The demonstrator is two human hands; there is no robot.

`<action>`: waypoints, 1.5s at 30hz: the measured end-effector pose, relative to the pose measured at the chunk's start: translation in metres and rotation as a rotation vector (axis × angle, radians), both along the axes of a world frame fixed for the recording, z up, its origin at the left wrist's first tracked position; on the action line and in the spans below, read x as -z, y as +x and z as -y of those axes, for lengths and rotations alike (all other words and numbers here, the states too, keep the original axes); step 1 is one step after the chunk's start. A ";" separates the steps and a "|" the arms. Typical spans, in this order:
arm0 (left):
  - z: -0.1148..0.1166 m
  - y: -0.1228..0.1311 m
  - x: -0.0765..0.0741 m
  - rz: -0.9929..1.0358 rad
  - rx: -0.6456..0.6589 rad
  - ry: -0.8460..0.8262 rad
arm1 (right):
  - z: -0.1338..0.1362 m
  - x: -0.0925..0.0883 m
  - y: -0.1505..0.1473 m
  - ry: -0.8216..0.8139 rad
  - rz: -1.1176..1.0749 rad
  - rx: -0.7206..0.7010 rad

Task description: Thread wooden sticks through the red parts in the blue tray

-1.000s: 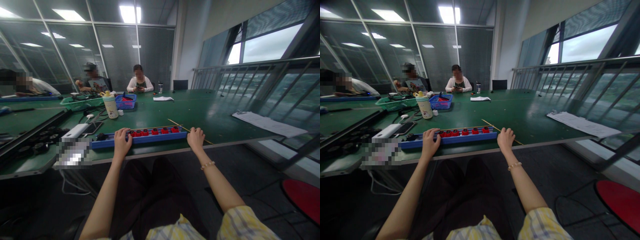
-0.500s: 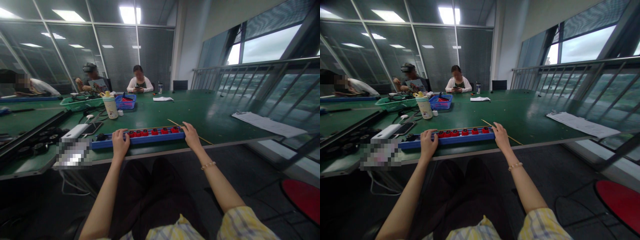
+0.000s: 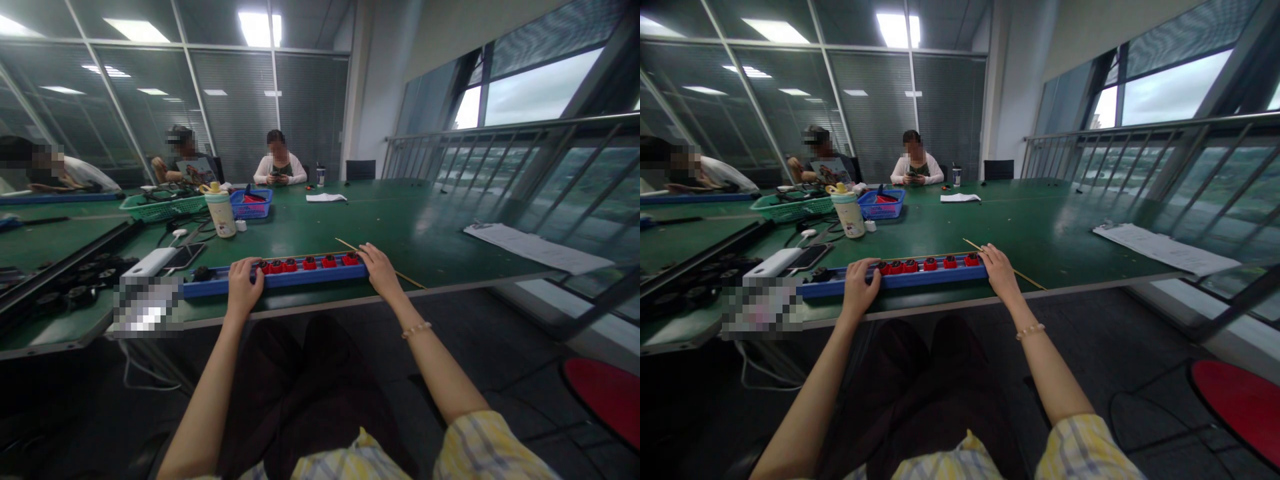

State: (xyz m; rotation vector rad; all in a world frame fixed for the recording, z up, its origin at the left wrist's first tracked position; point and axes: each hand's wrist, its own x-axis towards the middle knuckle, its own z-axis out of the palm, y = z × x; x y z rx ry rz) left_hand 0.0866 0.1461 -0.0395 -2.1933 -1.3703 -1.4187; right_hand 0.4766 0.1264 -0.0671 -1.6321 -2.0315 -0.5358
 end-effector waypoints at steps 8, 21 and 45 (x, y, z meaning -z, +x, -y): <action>0.000 0.002 -0.002 -0.015 0.012 0.006 | -0.006 0.008 0.005 0.101 -0.049 0.004; -0.004 -0.001 0.002 -0.010 -0.017 0.023 | -0.003 0.010 0.005 0.132 0.002 0.091; -0.004 -0.001 0.001 -0.013 -0.027 0.017 | 0.006 0.006 0.001 0.118 -0.259 0.552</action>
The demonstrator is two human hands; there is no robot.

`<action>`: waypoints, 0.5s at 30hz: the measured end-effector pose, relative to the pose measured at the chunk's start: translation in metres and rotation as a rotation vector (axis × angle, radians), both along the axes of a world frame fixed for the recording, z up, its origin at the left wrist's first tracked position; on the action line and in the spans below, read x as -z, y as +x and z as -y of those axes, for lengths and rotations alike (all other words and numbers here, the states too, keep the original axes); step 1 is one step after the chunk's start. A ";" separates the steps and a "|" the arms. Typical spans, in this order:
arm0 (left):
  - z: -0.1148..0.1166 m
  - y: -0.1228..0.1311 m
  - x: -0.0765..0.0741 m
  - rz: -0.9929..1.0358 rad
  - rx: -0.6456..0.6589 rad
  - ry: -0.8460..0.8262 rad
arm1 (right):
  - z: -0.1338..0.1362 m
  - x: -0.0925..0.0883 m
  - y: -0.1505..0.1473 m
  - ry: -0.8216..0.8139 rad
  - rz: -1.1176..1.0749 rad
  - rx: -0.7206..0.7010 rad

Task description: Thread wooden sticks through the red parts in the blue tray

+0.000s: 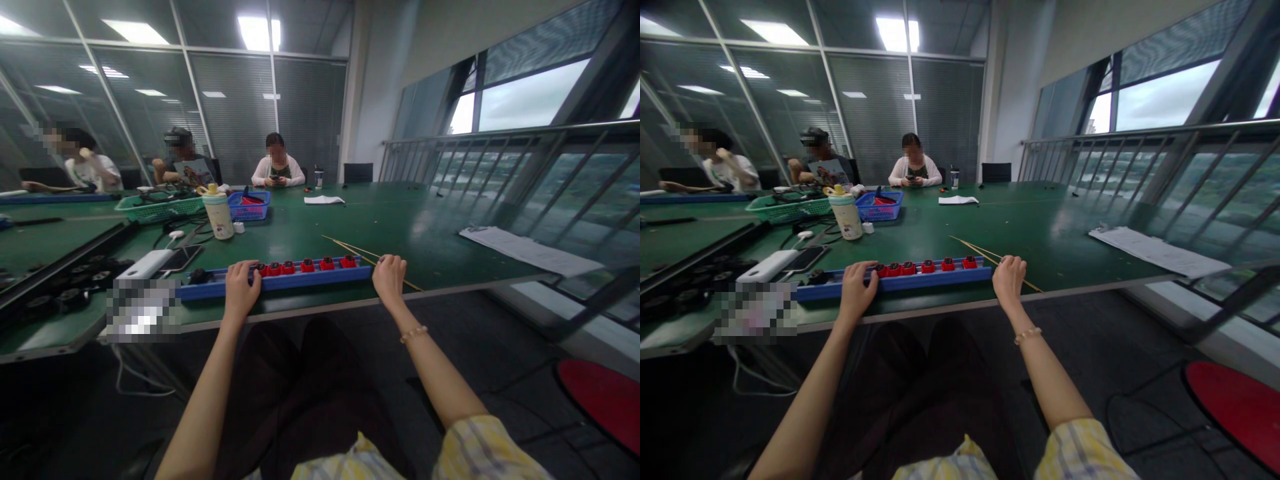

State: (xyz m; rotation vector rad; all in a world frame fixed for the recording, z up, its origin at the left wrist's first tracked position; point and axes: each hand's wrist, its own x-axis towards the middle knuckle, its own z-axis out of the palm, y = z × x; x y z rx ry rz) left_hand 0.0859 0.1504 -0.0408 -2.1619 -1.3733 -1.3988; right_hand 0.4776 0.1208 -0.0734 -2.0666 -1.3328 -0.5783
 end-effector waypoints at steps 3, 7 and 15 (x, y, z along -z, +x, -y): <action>0.001 0.000 0.000 0.002 0.003 0.002 | 0.006 -0.004 -0.006 -0.062 -0.029 0.055; 0.002 0.001 -0.002 0.004 0.002 -0.008 | 0.012 -0.008 -0.012 -0.137 -0.025 0.083; 0.000 0.001 0.000 0.009 0.001 -0.024 | 0.022 -0.032 -0.002 -0.344 0.019 0.075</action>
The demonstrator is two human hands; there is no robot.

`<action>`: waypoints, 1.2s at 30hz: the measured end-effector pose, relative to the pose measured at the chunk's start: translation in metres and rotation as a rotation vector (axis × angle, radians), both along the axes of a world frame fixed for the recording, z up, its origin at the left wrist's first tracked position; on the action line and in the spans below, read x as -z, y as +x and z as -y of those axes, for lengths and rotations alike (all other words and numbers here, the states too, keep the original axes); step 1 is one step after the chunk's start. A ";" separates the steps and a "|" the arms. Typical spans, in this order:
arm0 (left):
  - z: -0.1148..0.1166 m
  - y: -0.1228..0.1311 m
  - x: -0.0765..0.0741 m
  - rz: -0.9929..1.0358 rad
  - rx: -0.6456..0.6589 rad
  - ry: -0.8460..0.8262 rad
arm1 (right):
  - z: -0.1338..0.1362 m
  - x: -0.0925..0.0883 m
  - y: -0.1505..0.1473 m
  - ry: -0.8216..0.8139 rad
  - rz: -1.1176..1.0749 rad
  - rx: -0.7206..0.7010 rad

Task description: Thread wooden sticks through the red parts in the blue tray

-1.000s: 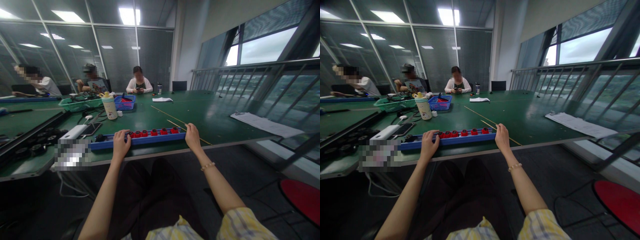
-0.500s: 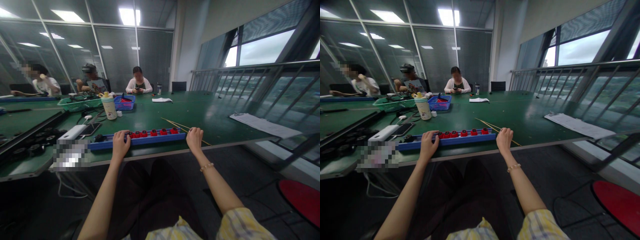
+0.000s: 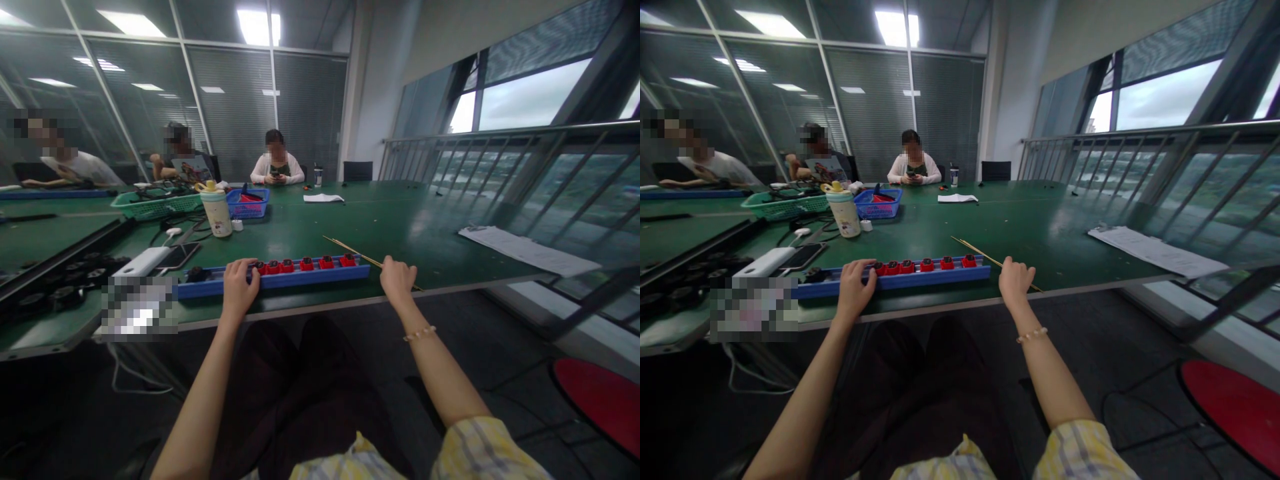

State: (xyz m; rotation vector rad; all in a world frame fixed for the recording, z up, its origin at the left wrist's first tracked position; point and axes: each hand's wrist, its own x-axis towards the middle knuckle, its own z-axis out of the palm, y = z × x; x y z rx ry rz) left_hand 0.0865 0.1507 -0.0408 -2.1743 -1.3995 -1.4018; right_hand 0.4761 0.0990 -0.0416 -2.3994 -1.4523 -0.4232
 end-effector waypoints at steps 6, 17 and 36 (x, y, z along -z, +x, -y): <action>-0.001 -0.001 0.001 -0.008 -0.007 0.009 | 0.011 -0.011 0.014 -0.118 -0.051 0.134; 0.000 -0.002 0.001 -0.001 -0.005 0.014 | 0.006 -0.005 0.020 -0.152 -0.070 0.219; 0.002 -0.001 0.000 0.004 -0.002 0.006 | 0.000 0.019 0.014 -0.044 0.079 0.127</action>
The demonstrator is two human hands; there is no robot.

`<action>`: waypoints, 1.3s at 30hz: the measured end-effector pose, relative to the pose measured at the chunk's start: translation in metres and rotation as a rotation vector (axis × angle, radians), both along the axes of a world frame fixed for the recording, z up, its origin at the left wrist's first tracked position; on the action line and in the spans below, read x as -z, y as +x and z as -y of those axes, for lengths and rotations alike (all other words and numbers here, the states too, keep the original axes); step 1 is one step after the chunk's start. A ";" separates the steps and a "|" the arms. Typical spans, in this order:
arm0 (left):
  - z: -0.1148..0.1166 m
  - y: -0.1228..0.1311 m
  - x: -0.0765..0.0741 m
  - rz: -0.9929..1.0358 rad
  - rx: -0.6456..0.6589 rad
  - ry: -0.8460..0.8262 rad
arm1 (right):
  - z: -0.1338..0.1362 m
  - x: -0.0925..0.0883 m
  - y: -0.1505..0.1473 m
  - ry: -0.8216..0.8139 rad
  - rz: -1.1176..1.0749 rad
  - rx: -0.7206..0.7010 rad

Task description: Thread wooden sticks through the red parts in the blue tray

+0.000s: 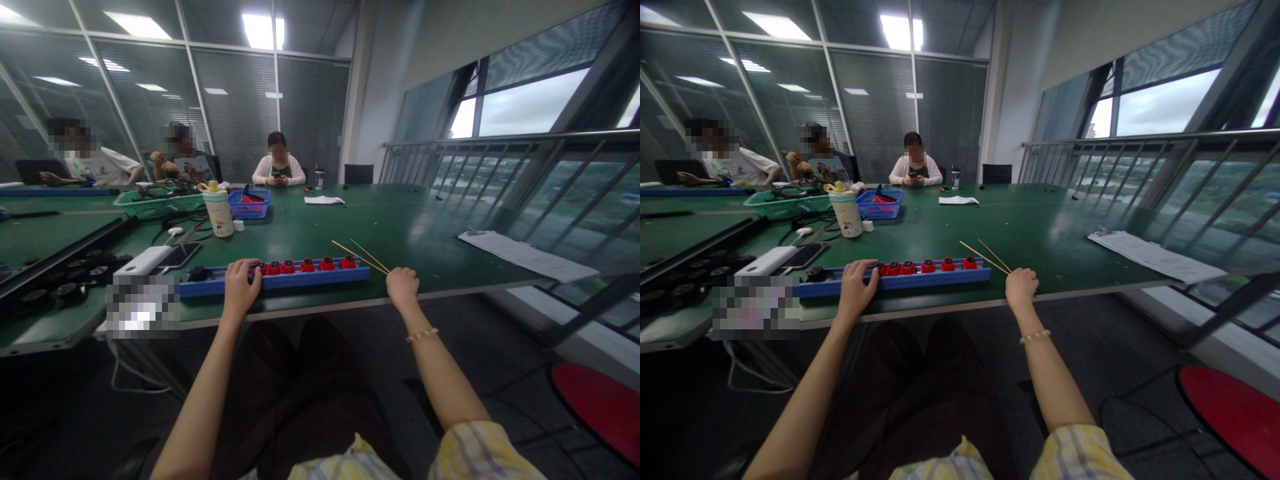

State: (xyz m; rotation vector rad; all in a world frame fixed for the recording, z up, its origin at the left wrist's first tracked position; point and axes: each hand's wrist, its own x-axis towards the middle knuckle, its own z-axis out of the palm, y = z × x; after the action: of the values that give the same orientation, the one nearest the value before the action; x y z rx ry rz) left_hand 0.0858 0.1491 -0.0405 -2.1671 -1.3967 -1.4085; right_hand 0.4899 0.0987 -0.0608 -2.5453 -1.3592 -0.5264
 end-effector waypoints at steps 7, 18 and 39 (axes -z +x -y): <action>0.000 0.001 -0.001 0.001 -0.006 -0.002 | -0.001 0.004 0.002 0.033 -0.003 0.009; 0.001 0.001 -0.001 0.006 -0.002 -0.002 | 0.000 -0.001 0.005 -0.110 0.005 -0.072; -0.003 -0.001 0.002 -0.009 -0.008 0.004 | 0.002 -0.021 -0.003 -0.160 -0.207 0.051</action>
State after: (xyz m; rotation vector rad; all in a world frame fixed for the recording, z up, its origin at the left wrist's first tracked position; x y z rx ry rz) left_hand 0.0852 0.1518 -0.0421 -2.1606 -1.3968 -1.3952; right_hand 0.4870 0.0971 -0.0395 -2.6781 -1.3133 -0.1607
